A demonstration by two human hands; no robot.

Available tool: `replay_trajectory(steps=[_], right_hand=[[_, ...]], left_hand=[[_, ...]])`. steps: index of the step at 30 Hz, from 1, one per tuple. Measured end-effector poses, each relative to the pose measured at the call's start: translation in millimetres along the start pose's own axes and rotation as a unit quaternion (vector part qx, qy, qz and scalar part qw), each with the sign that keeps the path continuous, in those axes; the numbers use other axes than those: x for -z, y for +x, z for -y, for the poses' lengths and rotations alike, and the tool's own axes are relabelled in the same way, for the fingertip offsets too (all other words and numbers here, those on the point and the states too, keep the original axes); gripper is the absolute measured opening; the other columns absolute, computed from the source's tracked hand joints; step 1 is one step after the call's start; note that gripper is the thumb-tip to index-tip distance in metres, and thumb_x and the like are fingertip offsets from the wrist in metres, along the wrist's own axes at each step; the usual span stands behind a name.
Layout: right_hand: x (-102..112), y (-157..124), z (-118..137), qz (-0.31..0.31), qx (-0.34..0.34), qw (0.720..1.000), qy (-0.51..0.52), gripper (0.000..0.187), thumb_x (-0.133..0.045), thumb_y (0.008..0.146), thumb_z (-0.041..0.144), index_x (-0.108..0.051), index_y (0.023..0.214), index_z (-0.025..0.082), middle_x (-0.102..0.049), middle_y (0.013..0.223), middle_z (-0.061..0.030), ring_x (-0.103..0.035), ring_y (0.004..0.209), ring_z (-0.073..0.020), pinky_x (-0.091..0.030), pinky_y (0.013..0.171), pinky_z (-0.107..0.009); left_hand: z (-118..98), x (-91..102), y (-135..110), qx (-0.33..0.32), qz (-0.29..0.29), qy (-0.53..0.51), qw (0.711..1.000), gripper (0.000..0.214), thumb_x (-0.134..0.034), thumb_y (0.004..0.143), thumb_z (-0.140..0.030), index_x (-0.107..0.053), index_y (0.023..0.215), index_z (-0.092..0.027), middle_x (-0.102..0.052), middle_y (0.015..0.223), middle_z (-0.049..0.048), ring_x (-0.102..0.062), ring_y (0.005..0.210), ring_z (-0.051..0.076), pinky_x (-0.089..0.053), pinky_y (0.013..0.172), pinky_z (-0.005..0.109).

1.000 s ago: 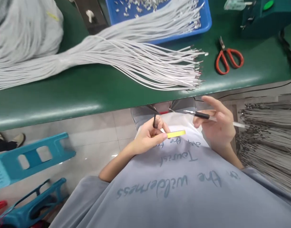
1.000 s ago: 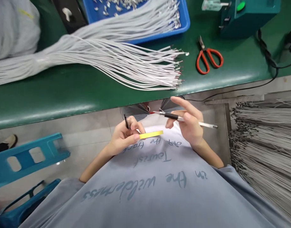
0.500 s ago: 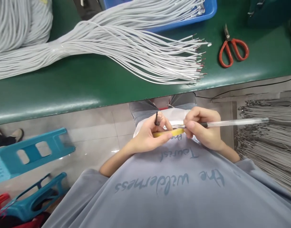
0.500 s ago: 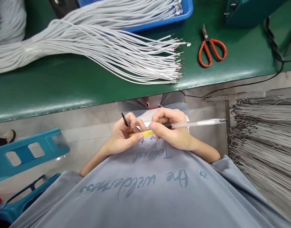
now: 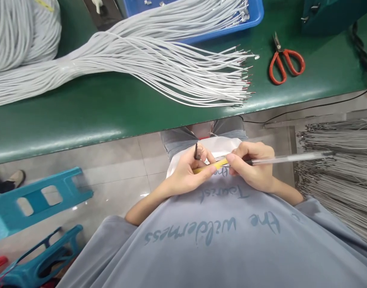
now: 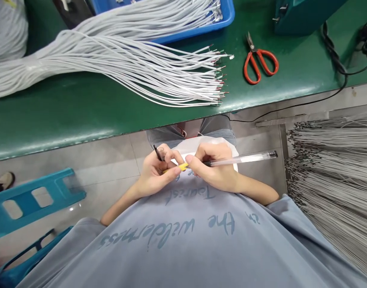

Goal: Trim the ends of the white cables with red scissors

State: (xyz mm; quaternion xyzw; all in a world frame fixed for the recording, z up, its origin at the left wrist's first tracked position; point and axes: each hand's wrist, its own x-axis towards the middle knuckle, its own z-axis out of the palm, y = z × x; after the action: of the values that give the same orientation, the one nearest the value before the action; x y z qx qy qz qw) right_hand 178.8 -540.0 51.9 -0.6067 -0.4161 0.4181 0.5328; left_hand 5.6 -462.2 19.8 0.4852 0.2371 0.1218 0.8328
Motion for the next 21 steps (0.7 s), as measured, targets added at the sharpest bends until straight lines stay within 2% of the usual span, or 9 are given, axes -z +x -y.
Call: replay_trajectory(steps=[8,21], right_hand=[[0.5,2.6,0.4,-0.006,-0.007,1.0,-0.019,0.039,-0.067,0.086,0.031,-0.049,0.053,0.021,-0.055,0.041,0.0051,-0.046,0.034,-0.0078,-0.036,0.037,-0.022],[-0.3,3.1,1.4,-0.003,-0.005,1.0,-0.028,0.039,-0.065,0.088,0.029,-0.048,0.054,0.021,-0.054,0.044,0.0051,-0.045,0.036,-0.0077,-0.036,0.039,-0.023]], left_hand=[[-1.3,-1.5,1.3,0.012,-0.003,0.013,1.0,0.039,-0.066,0.088,-0.033,-0.029,0.083,-0.022,-0.054,0.085,-0.0031,-0.032,0.043,-0.002,-0.025,0.04,0.016],[-2.4,-3.0,1.8,-0.001,-0.014,0.031,0.999,0.039,-0.065,0.088,-0.032,-0.028,0.082,-0.022,-0.054,0.085,-0.002,-0.037,0.045,0.0,-0.026,0.041,0.016]])
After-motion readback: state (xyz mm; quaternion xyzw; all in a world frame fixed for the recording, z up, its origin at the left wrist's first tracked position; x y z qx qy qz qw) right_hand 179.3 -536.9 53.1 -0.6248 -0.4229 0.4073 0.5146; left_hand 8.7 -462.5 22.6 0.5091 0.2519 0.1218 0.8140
